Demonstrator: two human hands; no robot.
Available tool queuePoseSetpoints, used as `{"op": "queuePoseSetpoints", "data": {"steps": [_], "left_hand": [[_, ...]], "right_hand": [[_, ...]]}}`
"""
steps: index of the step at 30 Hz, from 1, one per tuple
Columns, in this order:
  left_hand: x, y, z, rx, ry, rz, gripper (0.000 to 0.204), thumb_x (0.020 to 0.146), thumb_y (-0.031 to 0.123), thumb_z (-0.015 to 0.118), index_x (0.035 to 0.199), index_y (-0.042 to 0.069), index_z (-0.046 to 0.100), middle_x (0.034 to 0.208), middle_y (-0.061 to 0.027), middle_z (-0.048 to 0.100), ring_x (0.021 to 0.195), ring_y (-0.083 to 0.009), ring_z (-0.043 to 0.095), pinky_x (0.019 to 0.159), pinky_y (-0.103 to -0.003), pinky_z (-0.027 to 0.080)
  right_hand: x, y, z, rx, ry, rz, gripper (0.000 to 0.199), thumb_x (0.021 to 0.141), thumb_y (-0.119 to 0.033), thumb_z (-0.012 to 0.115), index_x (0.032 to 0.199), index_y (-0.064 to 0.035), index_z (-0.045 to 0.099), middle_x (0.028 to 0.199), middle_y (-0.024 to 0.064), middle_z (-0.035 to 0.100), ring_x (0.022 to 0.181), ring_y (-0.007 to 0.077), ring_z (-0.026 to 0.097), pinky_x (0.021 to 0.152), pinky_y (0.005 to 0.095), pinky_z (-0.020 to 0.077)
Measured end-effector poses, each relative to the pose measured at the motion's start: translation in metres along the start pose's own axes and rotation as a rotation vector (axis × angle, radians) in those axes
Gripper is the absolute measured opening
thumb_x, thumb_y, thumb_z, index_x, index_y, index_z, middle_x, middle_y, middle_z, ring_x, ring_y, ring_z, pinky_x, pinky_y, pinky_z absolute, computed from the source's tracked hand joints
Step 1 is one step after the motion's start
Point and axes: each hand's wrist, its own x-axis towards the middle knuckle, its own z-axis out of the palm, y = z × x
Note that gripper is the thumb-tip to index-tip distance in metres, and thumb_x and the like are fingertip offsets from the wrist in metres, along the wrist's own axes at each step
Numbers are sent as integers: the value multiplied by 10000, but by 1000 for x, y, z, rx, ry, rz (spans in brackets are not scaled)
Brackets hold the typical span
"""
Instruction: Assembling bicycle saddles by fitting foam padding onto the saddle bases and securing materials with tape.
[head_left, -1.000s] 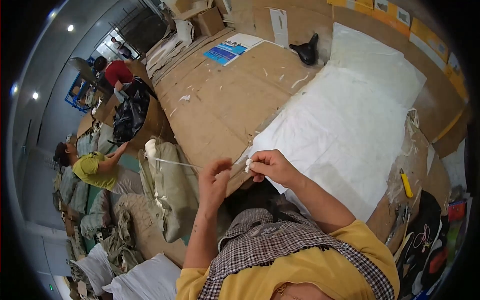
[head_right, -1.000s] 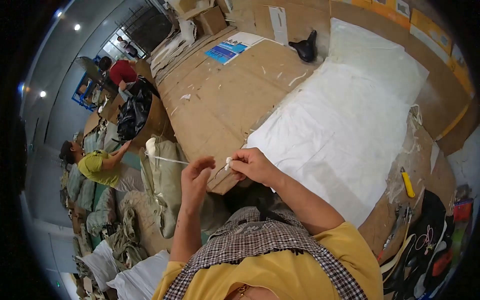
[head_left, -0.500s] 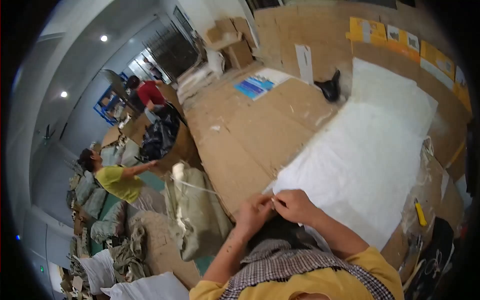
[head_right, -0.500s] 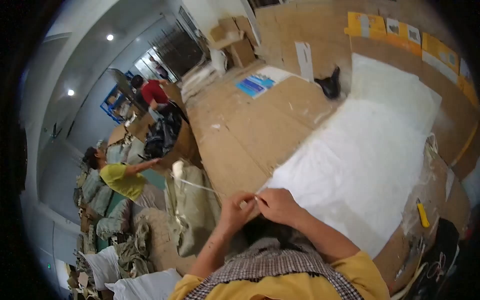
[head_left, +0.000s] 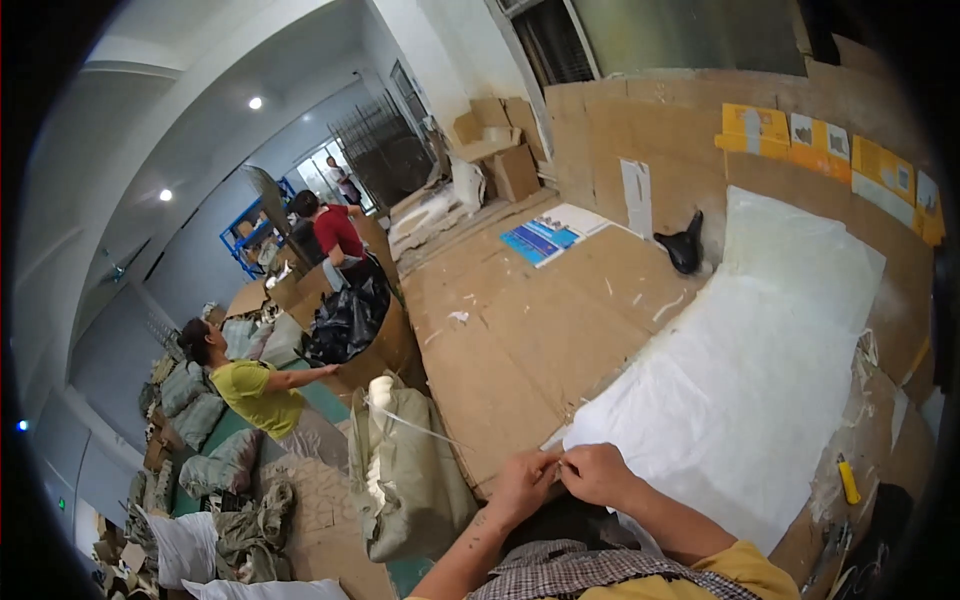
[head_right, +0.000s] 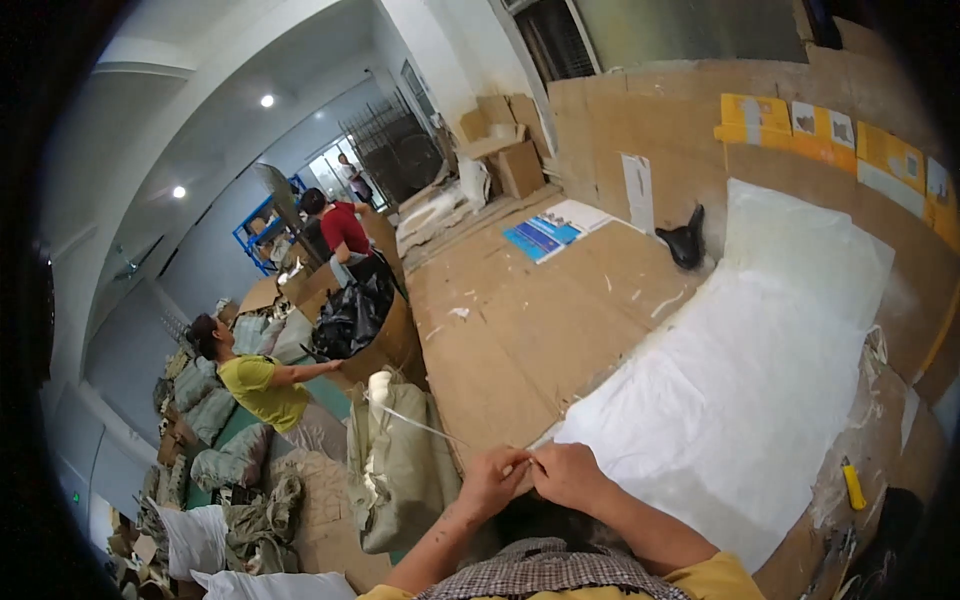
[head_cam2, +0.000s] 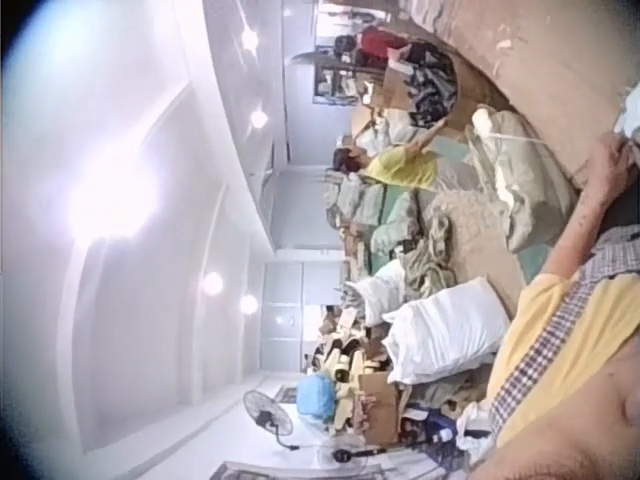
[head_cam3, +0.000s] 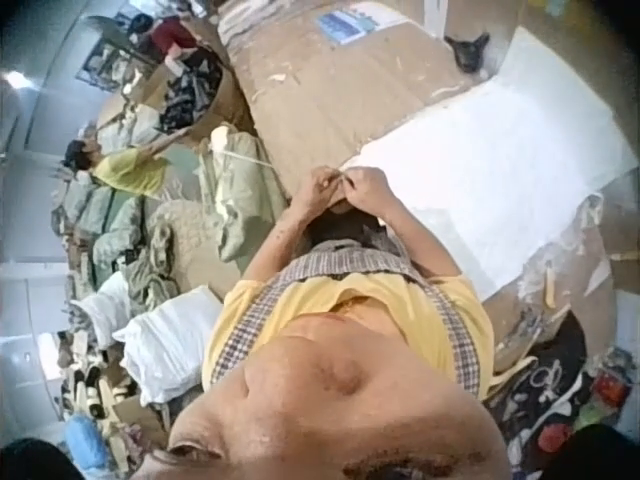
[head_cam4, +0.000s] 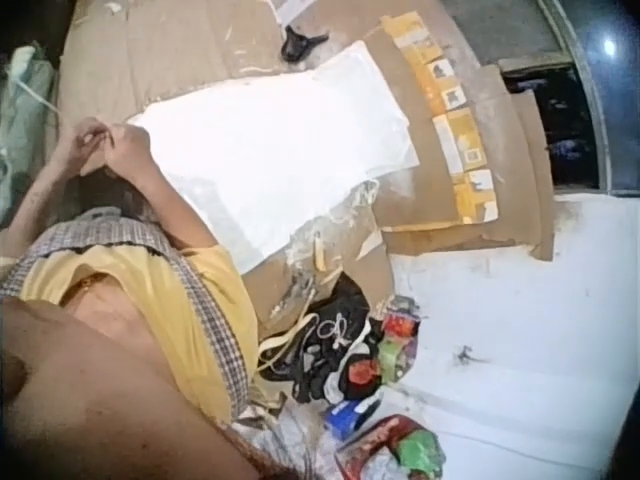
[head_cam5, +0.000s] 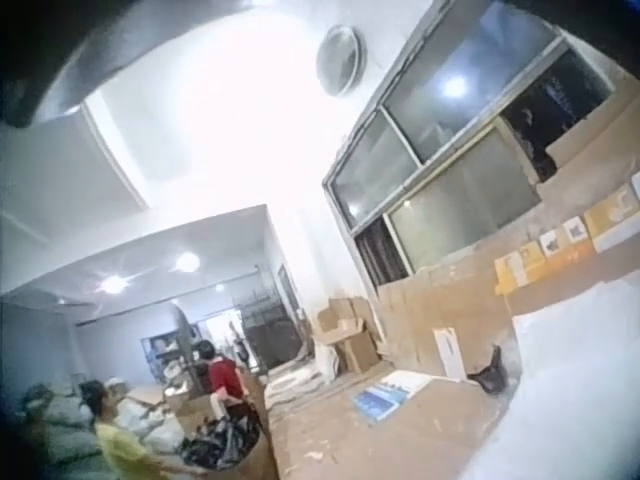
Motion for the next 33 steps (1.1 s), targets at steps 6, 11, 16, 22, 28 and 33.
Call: {"op": "queuePoseSetpoints", "data": {"steps": [6, 11, 16, 22, 28, 33], "left_hand": [[-14, -6, 12, -59, 108, -97, 120, 781, 117, 568, 857, 32, 607, 751, -166, 579, 705, -324, 567, 615, -374, 446], [-23, 3, 11, -41, 19, -116, 134, 791, 123, 561, 866, 18, 593, 781, -161, 585, 731, -303, 577, 635, -357, 458], [-13, -28, 7, -266, 32, -362, 152, 842, 152, 519, 891, 15, 563, 763, -94, 594, 704, -188, 556, 650, -344, 455], [-11, -53, -28, -191, -120, -504, 173, 780, 97, 455, 669, -17, 525, 771, -186, 544, 709, -294, 545, 637, -371, 429], [-65, -121, -11, -11, -109, -335, 117, 726, 39, 512, 816, -10, 569, 739, -139, 589, 708, -262, 590, 684, -324, 464], [-42, -105, -44, -529, -85, -398, 110, 775, 14, 480, 834, -5, 571, 749, -97, 583, 693, -170, 579, 689, -291, 472]], "right_hand": [[-4, -15, -5, 58, 19, 11, 188, 698, -176, 574, 601, -17, 553, 597, 164, 553, 564, 347, 553, 510, 418, 438], [-18, -2, 0, 116, -100, 118, 141, 721, -158, 601, 701, -21, 632, 595, 115, 603, 515, 207, 598, 490, 293, 456], [1, 14, 5, 826, -342, 444, 160, 824, -112, 564, 730, 6, 617, 608, 57, 598, 541, 114, 573, 509, 248, 469], [21, 10, -13, 1142, -64, 457, 128, 838, -101, 557, 806, 16, 596, 696, 55, 606, 572, 105, 561, 543, 229, 474], [7, 0, 0, 1052, 13, 559, 126, 835, -103, 569, 856, 16, 602, 727, 77, 625, 585, 118, 581, 549, 235, 484], [9, -21, 22, 982, 44, 555, 117, 835, -83, 557, 852, 27, 595, 713, 74, 617, 592, 113, 583, 550, 218, 480]]}}
